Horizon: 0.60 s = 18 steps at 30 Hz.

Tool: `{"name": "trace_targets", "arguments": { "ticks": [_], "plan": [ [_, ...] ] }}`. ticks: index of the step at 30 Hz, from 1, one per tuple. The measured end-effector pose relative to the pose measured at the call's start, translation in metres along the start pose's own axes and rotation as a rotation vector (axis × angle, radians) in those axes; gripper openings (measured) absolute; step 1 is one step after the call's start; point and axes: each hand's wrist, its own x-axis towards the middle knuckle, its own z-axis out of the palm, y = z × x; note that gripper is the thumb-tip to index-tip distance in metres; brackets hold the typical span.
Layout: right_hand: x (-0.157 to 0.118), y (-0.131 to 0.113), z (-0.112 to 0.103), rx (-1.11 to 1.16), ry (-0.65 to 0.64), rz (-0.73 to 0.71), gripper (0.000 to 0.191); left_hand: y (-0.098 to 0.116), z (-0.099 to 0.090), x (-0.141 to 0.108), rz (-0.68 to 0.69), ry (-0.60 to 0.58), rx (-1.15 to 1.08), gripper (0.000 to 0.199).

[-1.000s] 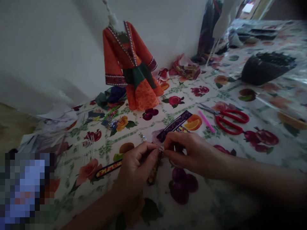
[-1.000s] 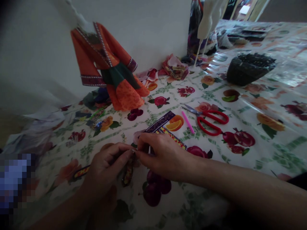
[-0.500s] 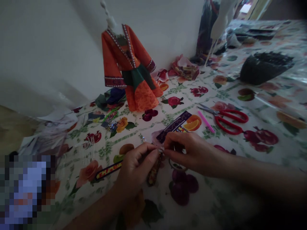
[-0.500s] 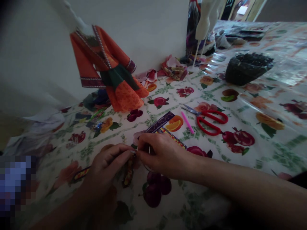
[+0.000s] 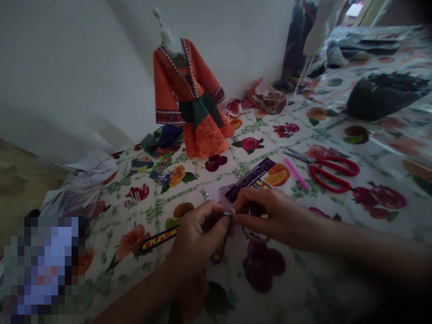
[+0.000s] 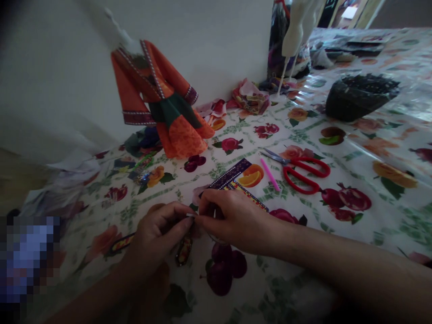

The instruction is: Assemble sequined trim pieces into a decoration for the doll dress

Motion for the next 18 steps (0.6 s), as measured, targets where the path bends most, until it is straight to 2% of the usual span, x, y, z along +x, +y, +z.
{"name": "trace_targets", "arguments": {
  "ticks": [3,9,18],
  "plan": [
    [0.001,-0.001,-0.001,0.06,-0.037,0.042,0.006,-0.004,0.0,-0.001,0.018,0.026,0.028,0.011],
    [0.0,-0.002,-0.002,0.13,-0.053,0.039,0.006,-0.014,-0.001,-0.002,0.088,0.057,0.114,0.01],
    [0.001,0.003,0.001,0.161,-0.064,0.025,0.009,-0.014,0.001,-0.003,0.16,0.092,0.135,0.01]
  ]
}}
